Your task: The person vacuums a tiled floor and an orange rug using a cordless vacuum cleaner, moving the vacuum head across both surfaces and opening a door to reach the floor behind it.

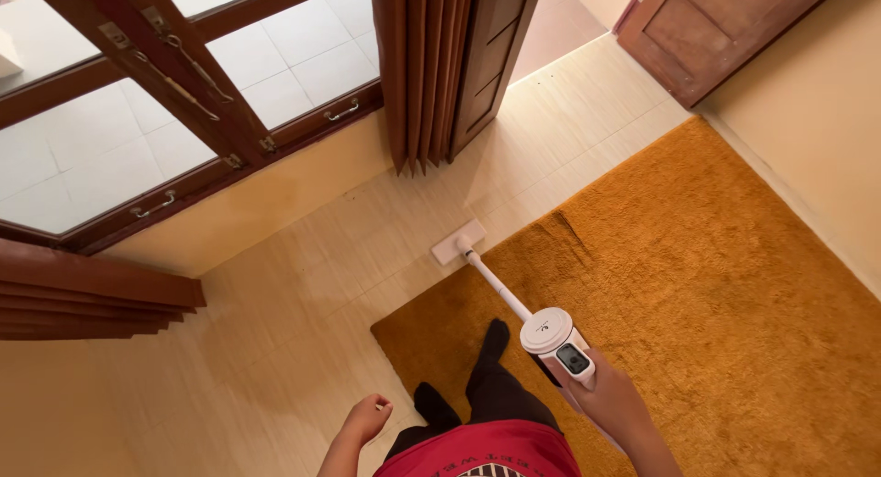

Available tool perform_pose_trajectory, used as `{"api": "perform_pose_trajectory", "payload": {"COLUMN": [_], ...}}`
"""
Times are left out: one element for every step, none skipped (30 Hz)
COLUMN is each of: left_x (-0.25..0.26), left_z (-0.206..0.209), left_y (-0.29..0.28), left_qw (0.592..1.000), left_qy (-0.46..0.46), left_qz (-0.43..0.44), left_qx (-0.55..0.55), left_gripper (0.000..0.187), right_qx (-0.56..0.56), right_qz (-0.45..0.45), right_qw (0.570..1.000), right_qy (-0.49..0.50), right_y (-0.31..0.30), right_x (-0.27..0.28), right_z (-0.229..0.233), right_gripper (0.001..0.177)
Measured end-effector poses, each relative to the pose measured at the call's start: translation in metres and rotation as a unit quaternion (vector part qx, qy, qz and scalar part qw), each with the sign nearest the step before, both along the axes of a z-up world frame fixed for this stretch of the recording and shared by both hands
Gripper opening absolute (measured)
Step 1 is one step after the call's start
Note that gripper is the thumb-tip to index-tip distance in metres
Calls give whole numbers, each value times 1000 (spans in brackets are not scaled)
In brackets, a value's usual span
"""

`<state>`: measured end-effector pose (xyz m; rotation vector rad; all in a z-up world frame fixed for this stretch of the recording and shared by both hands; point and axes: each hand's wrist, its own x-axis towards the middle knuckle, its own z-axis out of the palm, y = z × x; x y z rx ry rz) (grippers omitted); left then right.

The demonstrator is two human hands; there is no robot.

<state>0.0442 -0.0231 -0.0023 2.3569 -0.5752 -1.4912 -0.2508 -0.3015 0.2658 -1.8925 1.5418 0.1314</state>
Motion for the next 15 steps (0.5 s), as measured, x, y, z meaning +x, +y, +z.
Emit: {"api": "perform_pose_trajectory", "payload": {"left_x": [1,3,4,5,3,2,1,1,2,2,0,-1,-3,-2,-2], "left_z": [0,0,1,1,2,3,4,5,5,6,8,10,11,12,12], "left_y": [-2,-2,-2,-2,0,3,5,7,10,13,17,20,23,26,28], "left_qw": [1000,999,999,999,999,998,999,999,999,999,999,999,999,998,998], "left_qy": [-3,-7,-11,-17,-23,-29,-27,-25,-24,-14,-4,6,4,1,0], "left_qz": [-8,-16,-23,-27,-30,-33,-31,-28,-25,-16,-4,7,13,19,25], "left_qx": [15,29,44,40,37,35,30,26,21,30,39,48,50,52,54], "left_gripper": [34,34,34,33,33,33,33,34,34,34,34,35,35,35,36], "right_qx": [-7,6,19,33,43,54,64,48,33,17,13,9,5,2,-1], "right_qz": [14,2,-9,-19,-27,-35,-42,-32,-21,-10,-3,3,10,10,10], "right_qw": [1000,1000,999,998,997,996,995,997,998,999,1000,1000,1000,1000,1000], "right_qy": [-8,12,31,51,56,61,66,56,46,36,22,8,-5,-8,-10], "right_y": [-2,-2,1,2,3,2,0,-2,-4,-7,-11,-17,-22,-28,-33], "right_x": [1,2,5,8,13,17,21,24,27,29,29,30,33,37,43], "right_z": [1,4,9,15,21,25,27,26,23,19,14,8,3,-2,-4], "right_gripper": [49,49,49,49,48,47,47,47,47,48,47,47,47,49,51]}}
